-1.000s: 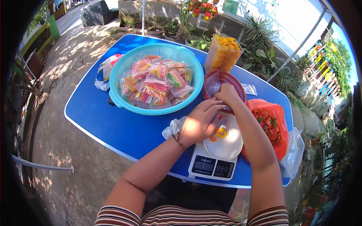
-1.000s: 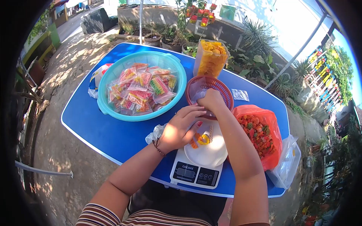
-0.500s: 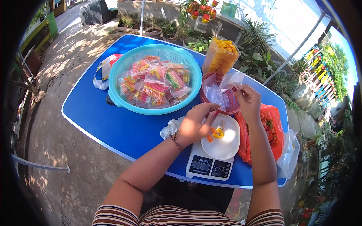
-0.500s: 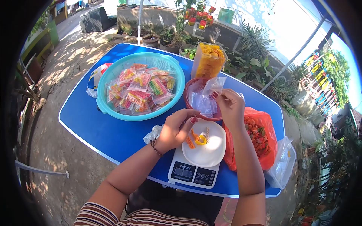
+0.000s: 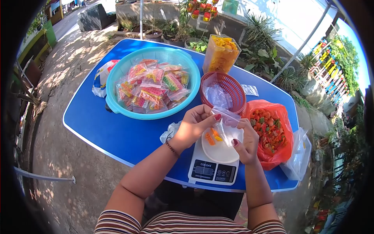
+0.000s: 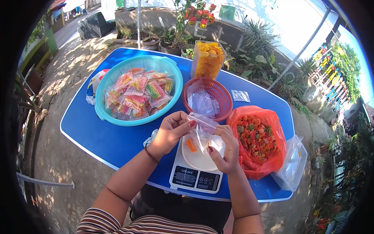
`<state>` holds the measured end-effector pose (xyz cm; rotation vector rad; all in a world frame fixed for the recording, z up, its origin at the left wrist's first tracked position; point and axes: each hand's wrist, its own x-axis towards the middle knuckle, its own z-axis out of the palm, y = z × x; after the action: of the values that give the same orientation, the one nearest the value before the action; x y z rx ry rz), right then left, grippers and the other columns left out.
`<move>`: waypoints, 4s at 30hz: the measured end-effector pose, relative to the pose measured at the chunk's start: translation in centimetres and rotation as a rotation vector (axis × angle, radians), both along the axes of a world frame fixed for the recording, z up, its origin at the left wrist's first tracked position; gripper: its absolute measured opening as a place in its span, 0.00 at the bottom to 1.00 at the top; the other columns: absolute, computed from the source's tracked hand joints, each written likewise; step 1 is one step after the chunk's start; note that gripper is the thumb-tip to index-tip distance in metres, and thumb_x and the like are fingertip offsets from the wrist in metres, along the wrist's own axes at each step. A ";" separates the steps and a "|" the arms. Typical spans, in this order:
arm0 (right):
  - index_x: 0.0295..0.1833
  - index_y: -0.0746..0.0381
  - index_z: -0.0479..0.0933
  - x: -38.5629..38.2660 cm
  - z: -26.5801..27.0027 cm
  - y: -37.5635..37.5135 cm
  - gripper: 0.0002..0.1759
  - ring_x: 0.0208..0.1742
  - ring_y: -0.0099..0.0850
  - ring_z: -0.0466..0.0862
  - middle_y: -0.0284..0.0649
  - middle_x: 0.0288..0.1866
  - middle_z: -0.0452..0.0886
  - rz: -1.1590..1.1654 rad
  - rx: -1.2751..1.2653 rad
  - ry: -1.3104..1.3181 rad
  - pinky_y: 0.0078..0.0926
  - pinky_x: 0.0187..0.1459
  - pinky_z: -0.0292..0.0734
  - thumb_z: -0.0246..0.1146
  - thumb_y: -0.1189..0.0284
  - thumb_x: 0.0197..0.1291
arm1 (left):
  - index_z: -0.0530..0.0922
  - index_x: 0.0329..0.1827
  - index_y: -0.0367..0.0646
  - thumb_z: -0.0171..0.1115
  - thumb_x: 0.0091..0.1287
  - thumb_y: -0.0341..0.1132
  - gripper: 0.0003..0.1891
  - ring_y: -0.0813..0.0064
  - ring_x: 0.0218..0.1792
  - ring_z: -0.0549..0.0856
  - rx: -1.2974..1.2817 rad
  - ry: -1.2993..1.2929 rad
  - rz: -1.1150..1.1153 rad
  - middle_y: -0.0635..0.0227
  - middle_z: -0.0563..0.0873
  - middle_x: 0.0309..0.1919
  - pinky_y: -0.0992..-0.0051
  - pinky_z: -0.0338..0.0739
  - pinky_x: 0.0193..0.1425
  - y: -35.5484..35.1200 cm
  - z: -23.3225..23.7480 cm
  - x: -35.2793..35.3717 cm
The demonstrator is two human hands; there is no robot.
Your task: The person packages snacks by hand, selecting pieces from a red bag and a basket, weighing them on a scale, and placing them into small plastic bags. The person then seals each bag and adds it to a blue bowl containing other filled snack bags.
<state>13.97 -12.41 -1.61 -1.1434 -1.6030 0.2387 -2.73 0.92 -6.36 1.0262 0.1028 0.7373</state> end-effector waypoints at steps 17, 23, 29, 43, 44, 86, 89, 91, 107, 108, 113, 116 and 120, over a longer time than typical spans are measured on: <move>0.48 0.66 0.81 -0.6 -1.8 -1.1 0.14 0.41 0.40 0.82 0.45 0.43 0.85 -0.409 0.246 -0.171 0.34 0.43 0.77 0.70 0.84 0.54 | 0.90 0.44 0.38 0.75 0.65 0.32 0.08 0.73 0.41 0.91 0.713 0.257 0.380 0.61 0.93 0.40 0.77 0.82 0.47 -2.3 2.6 -1.3; 0.45 0.58 0.84 -2.0 -2.5 -2.0 0.15 0.42 0.36 0.81 0.38 0.45 0.85 -0.319 0.368 -0.380 0.31 0.44 0.76 0.68 0.78 0.49 | 0.88 0.35 0.52 0.78 0.52 0.31 0.09 0.75 0.34 0.87 1.300 0.144 0.763 0.78 0.93 0.35 0.72 0.79 0.41 -2.9 3.0 -0.9; 0.42 0.57 0.85 -1.9 -2.1 -1.9 0.14 0.40 0.33 0.83 0.35 0.45 0.87 -0.268 0.234 -0.381 0.32 0.45 0.73 0.67 0.78 0.47 | 0.87 0.41 0.51 0.79 0.52 0.37 0.13 0.77 0.37 0.87 1.502 0.156 0.795 0.78 0.92 0.41 0.73 0.78 0.41 -2.9 2.7 -0.7; 0.38 0.54 0.89 -0.3 -1.5 -1.8 0.13 0.39 0.25 0.85 0.25 0.34 0.88 -0.335 0.159 -0.358 0.32 0.45 0.65 0.79 0.63 0.45 | 0.86 0.53 0.49 0.81 0.49 0.48 0.28 0.72 0.45 0.86 1.593 0.295 0.699 0.75 0.91 0.47 0.65 0.77 0.56 -3.9 3.9 -0.7; 0.39 0.53 0.89 -0.2 -1.6 -1.7 0.13 0.41 0.26 0.85 0.25 0.36 0.89 -0.334 0.174 -0.397 0.33 0.47 0.65 0.78 0.63 0.45 | 0.86 0.55 0.48 0.81 0.48 0.50 0.30 0.70 0.47 0.87 1.533 0.325 0.642 0.74 0.91 0.48 0.62 0.76 0.60 -4.0 4.5 -0.5; 0.58 0.68 0.82 -0.4 -3.2 -1.4 0.19 0.47 0.26 0.87 0.44 0.51 0.84 -0.094 -0.015 0.349 0.22 0.49 0.84 0.65 0.88 0.61 | 0.83 0.62 0.39 0.87 0.46 0.46 0.39 0.73 0.30 0.83 1.441 0.417 0.723 0.70 0.89 0.36 0.71 0.78 0.40 -2.9 2.4 0.2; 0.56 0.70 0.84 -0.8 -2.6 -1.4 0.17 0.45 0.26 0.88 0.45 0.50 0.85 -0.092 -0.038 0.295 0.22 0.49 0.84 0.66 0.87 0.62 | 0.83 0.63 0.40 0.87 0.46 0.47 0.40 0.72 0.31 0.83 1.461 0.373 0.744 0.70 0.88 0.35 0.70 0.78 0.41 -2.9 2.4 0.3; 0.56 0.70 0.84 -0.9 -2.8 -1.3 0.16 0.44 0.25 0.88 0.44 0.49 0.86 -0.103 -0.055 0.350 0.21 0.48 0.84 0.67 0.86 0.61 | 0.83 0.63 0.40 0.87 0.46 0.47 0.40 0.72 0.33 0.84 1.461 0.396 0.753 0.70 0.88 0.35 0.69 0.78 0.42 -2.9 2.3 0.3; 0.43 0.62 0.88 -0.9 -1.7 -1.9 0.07 0.50 0.34 0.81 0.45 0.51 0.82 -0.189 0.018 0.120 0.30 0.50 0.74 0.68 0.76 0.60 | 0.84 0.60 0.44 0.83 0.50 0.50 0.35 0.71 0.38 0.86 1.495 0.417 0.779 0.74 0.89 0.38 0.68 0.78 0.49 -3.2 2.5 0.1; 0.43 0.62 0.87 -0.5 -1.9 -2.0 0.07 0.50 0.35 0.81 0.46 0.52 0.81 -0.167 0.017 0.083 0.31 0.51 0.74 0.68 0.76 0.60 | 0.84 0.60 0.43 0.83 0.50 0.50 0.35 0.71 0.38 0.86 1.496 0.411 0.784 0.74 0.89 0.38 0.68 0.78 0.49 -3.2 2.4 0.2; 0.45 0.60 0.86 0.6 -2.9 -1.1 0.10 0.49 0.37 0.79 0.44 0.52 0.82 -0.344 0.006 0.015 0.36 0.53 0.74 0.70 0.75 0.56 | 0.82 0.62 0.38 0.83 0.52 0.50 0.37 0.72 0.36 0.85 1.383 0.395 0.808 0.73 0.89 0.37 0.69 0.78 0.49 -3.0 2.6 -0.2; 0.47 0.59 0.86 0.9 -2.4 -1.3 0.14 0.48 0.41 0.79 0.38 0.49 0.84 -0.416 -0.103 -0.338 0.38 0.53 0.75 0.70 0.77 0.53 | 0.77 0.67 0.32 0.83 0.52 0.54 0.45 0.72 0.35 0.85 0.766 0.073 0.753 0.66 0.90 0.39 0.71 0.79 0.51 -3.3 1.8 -0.2; 0.48 0.58 0.85 -0.2 -2.6 -1.4 0.17 0.48 0.40 0.81 0.38 0.47 0.85 -0.457 -0.248 -0.352 0.38 0.53 0.77 0.73 0.77 0.50 | 0.75 0.69 0.30 0.82 0.53 0.55 0.47 0.71 0.36 0.85 1.022 0.100 0.727 0.62 0.89 0.42 0.72 0.80 0.47 -2.6 1.1 -0.5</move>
<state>13.76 -13.77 -4.24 -1.7859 -1.5861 -0.0732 -3.18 -1.67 -5.25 2.0476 0.1991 1.4654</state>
